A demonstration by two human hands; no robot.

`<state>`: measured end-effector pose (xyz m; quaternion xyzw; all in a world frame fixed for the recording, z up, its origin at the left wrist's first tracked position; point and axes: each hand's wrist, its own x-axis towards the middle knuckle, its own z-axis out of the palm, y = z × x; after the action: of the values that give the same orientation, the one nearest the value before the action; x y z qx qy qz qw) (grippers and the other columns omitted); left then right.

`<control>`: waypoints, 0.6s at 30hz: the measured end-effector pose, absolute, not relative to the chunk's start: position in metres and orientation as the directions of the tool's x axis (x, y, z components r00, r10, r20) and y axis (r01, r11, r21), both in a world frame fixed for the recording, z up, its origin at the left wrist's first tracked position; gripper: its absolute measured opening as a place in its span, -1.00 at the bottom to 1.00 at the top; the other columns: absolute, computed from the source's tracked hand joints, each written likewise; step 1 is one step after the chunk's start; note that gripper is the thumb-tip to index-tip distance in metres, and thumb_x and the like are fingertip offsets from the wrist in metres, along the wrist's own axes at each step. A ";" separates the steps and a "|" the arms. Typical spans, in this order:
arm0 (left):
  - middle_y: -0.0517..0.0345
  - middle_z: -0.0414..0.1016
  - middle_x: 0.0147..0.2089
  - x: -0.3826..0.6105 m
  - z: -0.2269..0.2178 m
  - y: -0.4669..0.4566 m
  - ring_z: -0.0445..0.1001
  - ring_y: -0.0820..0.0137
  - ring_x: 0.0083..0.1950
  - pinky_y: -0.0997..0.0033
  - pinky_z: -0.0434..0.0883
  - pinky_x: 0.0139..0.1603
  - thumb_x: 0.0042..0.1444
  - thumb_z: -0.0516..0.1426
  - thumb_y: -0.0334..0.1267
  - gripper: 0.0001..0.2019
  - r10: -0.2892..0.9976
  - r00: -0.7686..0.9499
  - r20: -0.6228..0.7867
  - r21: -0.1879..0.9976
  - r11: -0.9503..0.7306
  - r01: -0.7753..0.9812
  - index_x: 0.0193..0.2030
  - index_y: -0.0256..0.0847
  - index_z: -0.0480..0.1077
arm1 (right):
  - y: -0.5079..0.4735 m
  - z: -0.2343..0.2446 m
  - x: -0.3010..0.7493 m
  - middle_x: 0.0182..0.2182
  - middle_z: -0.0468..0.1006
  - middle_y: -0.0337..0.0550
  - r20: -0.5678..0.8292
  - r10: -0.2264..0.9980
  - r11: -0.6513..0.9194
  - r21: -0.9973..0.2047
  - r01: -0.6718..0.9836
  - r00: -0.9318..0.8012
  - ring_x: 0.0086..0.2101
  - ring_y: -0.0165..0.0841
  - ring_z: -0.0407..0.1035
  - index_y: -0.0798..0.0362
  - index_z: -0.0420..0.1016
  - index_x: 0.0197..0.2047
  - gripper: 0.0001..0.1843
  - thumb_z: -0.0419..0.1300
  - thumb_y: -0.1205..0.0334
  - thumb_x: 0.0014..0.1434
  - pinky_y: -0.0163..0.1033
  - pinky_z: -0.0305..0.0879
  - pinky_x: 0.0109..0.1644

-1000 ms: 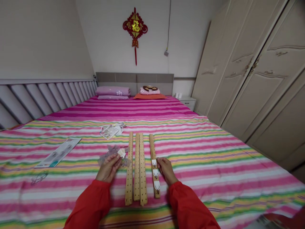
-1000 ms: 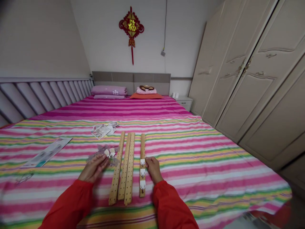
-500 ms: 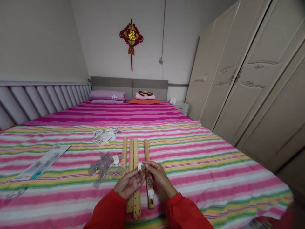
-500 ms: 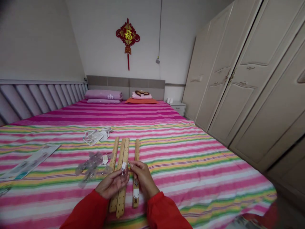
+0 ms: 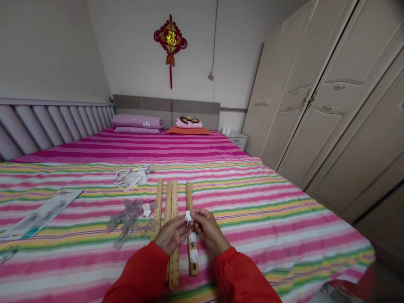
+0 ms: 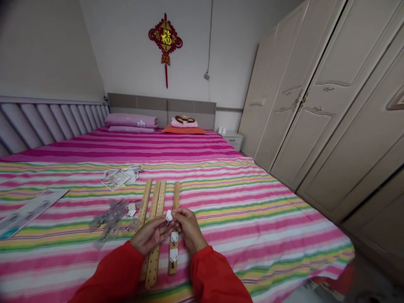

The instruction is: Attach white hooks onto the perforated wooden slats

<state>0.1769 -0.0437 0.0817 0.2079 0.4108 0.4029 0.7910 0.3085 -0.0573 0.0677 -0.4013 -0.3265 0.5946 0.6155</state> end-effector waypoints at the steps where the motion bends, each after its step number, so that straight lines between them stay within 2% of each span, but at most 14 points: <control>1: 0.11 0.53 -0.44 0.176 0.081 -0.039 0.52 0.46 -0.41 0.49 0.44 -0.33 0.05 0.18 -0.45 -0.97 0.840 0.307 -0.448 0.719 0.542 -0.434 -0.35 -0.29 0.41 | -0.053 0.066 0.310 -0.74 0.38 -0.32 -0.072 0.993 -0.022 -0.894 -0.447 0.095 -0.72 -0.58 0.10 0.14 0.51 -0.52 -0.72 0.41 0.12 -0.22 -0.44 -0.08 -0.66; 5: 0.14 0.51 -0.45 0.177 0.077 -0.018 0.48 0.51 -0.42 0.55 0.39 -0.33 -0.10 0.30 -0.34 -0.85 0.919 0.253 -0.302 0.877 0.372 -0.304 -0.37 -0.30 0.46 | -0.036 0.060 0.316 -0.72 0.43 -0.29 -0.085 0.988 -0.030 -0.924 -0.380 0.130 -0.70 -0.53 0.21 0.14 0.49 -0.51 -0.70 0.39 0.09 -0.22 -0.42 0.08 -0.62; 10: 0.13 0.49 -0.51 0.187 0.067 0.007 0.45 0.49 -0.47 0.51 0.37 -0.36 -0.33 0.38 -0.39 -0.74 0.948 0.190 -0.256 0.930 0.295 -0.219 -0.45 -0.34 0.43 | -0.018 0.057 0.319 -0.70 0.47 -0.26 -0.109 0.969 -0.021 -0.929 -0.369 0.221 -0.66 -0.46 0.31 0.12 0.46 -0.51 -0.69 0.41 0.16 -0.33 -0.37 0.21 -0.57; 14: 0.18 0.46 -0.57 0.195 0.057 0.017 0.44 0.47 -0.50 0.48 0.37 -0.39 -0.33 0.34 -0.42 -0.76 0.961 0.121 -0.249 0.955 0.264 -0.134 -0.46 -0.32 0.40 | -0.006 0.046 0.321 -0.72 0.47 -0.25 -0.087 0.962 0.011 -0.935 -0.355 0.260 -0.68 -0.46 0.31 0.12 0.45 -0.58 -0.73 0.40 0.17 -0.34 -0.34 0.23 -0.56; 18: 0.26 0.40 -0.63 0.199 0.048 0.023 0.42 0.47 -0.54 0.48 0.35 -0.43 -0.28 0.26 -0.44 -0.83 0.969 0.089 -0.231 0.970 0.236 -0.055 -0.51 -0.29 0.35 | 0.002 0.029 0.321 -0.71 0.49 -0.24 -0.096 0.961 0.000 -0.938 -0.346 0.259 -0.67 -0.45 0.31 0.13 0.49 -0.57 -0.73 0.40 0.17 -0.35 -0.33 0.23 -0.55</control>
<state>0.1990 0.0225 0.0483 0.4412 0.5177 0.4327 0.5917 0.3215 0.0024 0.0290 -0.4816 -0.3194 0.5179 0.6307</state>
